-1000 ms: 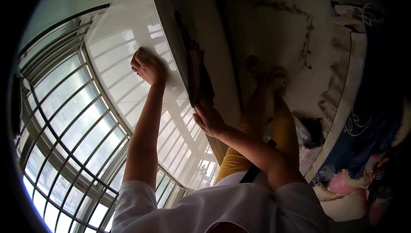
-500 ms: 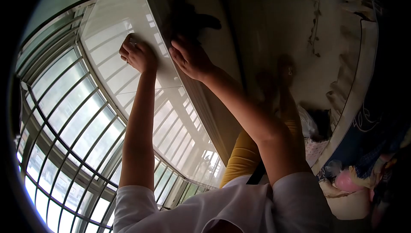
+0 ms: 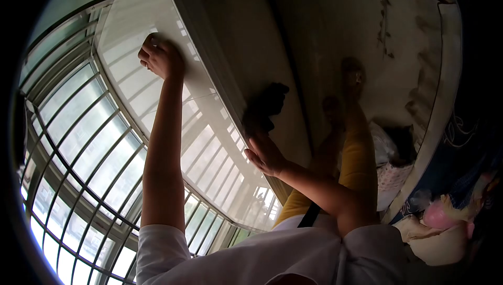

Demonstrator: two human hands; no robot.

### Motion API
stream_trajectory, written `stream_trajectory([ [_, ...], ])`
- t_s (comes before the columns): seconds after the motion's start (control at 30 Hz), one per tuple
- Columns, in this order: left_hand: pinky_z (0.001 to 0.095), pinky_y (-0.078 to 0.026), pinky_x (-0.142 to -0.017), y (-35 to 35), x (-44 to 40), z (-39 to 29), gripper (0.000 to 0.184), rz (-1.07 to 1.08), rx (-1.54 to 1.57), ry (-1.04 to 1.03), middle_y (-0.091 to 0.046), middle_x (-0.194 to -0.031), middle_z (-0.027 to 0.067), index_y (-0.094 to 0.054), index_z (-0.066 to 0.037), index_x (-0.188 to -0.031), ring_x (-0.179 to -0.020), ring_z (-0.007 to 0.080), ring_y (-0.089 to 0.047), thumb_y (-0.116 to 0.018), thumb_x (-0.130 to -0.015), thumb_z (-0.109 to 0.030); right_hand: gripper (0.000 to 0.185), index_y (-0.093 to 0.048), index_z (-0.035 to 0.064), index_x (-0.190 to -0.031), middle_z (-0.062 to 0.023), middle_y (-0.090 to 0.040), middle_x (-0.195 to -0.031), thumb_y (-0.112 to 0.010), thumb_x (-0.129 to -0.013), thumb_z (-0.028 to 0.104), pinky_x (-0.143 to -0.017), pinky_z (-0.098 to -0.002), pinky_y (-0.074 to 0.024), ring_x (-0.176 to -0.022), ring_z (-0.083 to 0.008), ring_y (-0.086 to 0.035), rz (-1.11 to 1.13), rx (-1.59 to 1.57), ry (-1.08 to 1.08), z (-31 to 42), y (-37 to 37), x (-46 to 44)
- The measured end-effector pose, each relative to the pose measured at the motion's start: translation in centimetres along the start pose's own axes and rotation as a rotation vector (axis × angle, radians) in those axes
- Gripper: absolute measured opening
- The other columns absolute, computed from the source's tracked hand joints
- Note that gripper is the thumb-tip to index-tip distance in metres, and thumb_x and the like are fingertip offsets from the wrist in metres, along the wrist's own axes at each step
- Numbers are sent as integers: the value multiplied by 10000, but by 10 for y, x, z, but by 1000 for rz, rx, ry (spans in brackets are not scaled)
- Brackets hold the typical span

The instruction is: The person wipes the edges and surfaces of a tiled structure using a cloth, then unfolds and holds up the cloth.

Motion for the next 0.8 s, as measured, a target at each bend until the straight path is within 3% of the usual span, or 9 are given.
stream_trajectory([
  [0.23, 488, -387, -912, 1, 0, -3, 389, 25, -17, 13, -436, -1235, 157, -496, -117, -1204, -1131, 360, -402, -456, -827, -205, 480, -387, -69, -1292, -288, -366, -1332, -437, -961, 274, -1057, -460, -297, -1247, -421, -360, -127, 187, -118, -16, 10, -37],
  [0.3, 490, -386, -912, 0, 0, -2, 395, 36, 0, 22, -426, -1248, 157, -489, -113, -1211, -1133, 362, -399, -451, -830, -208, 492, -395, -56, -1293, -269, -384, -1334, -416, -971, 314, -1036, -446, -329, -1220, -412, -394, -354, 46, -31, -21, 30, -78],
  [0.37, 492, -386, -912, -13, -5, 7, 400, 50, 9, 27, -417, -1261, 156, -483, -109, -1218, -1135, 363, -396, -445, -833, -210, 513, -374, -34, -1327, -256, -368, -1366, -394, -980, 343, -1030, -427, -346, -1224, -407, -403, -229, 100, -11, -36, 31, -109],
  [0.4, 493, -384, -917, -25, -11, 19, 401, -5, -43, -46, -411, -1271, 150, -480, -109, -1221, -1144, 359, -394, -444, -835, -211, 515, -341, -10, -1364, -247, -348, -1395, -391, -984, 335, -1039, -416, -347, -1249, -397, -393, -143, -18, -173, -28, 37, -112],
  [0.5, 491, -377, -928, -26, -10, 15, 394, -39, -85, -158, -409, -1278, 138, -480, -107, -1218, -1166, 343, -385, -437, -840, -206, 538, -325, 0, -1395, -208, -330, -1439, -407, -983, 336, -1089, -391, -269, -1334, -358, -316, -276, -110, -53, -22, 31, -73],
  [0.57, 489, -376, -926, -3, -1, 0, 385, 47, 12, 66, -410, -1271, 146, -484, -104, -1206, -1171, 339, -378, -438, -836, -197, 554, -249, 6, -1436, -197, -228, -1493, -380, -994, 314, -1112, -389, -222, -1388, -324, -224, -186, -118, -20, -28, 12, -27],
  [0.63, 489, -372, -928, -2, -2, -2, 385, 55, 22, 67, -408, -1268, 146, -483, -101, -1204, -1171, 342, -373, -440, -833, -197, 535, -281, -18, -1407, -234, -283, -1432, -433, -968, 248, -1090, -438, -237, -1316, -404, -290, -49, -98, -103, -42, -18, 35],
  [0.7, 489, -369, -929, -3, -2, 0, 386, 67, 27, 68, -407, -1265, 146, -482, -98, -1202, -1172, 344, -368, -443, -831, -196, 292, -461, -23, -1100, -260, -378, -1287, -522, -911, 192, -923, -465, -385, -1074, -445, -439, -49, 74, 26, -25, -28, 90],
  [0.8, 491, -364, -931, -5, -4, 3, 392, 59, 28, 75, -403, -1259, 145, -479, -98, -1202, -1162, 345, -369, -451, -827, -206, 323, -474, -38, -1118, -258, -391, -1276, -551, -888, 176, -889, -469, -403, -1043, -447, -450, 57, 147, 77, -3, -39, 122],
])
Point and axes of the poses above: each hand's wrist, its own x-axis away from the middle knuckle, its own y-axis out of the back of the hand, z = x × y, the point moved 9 cm from there along -x, towards the middle knuckle
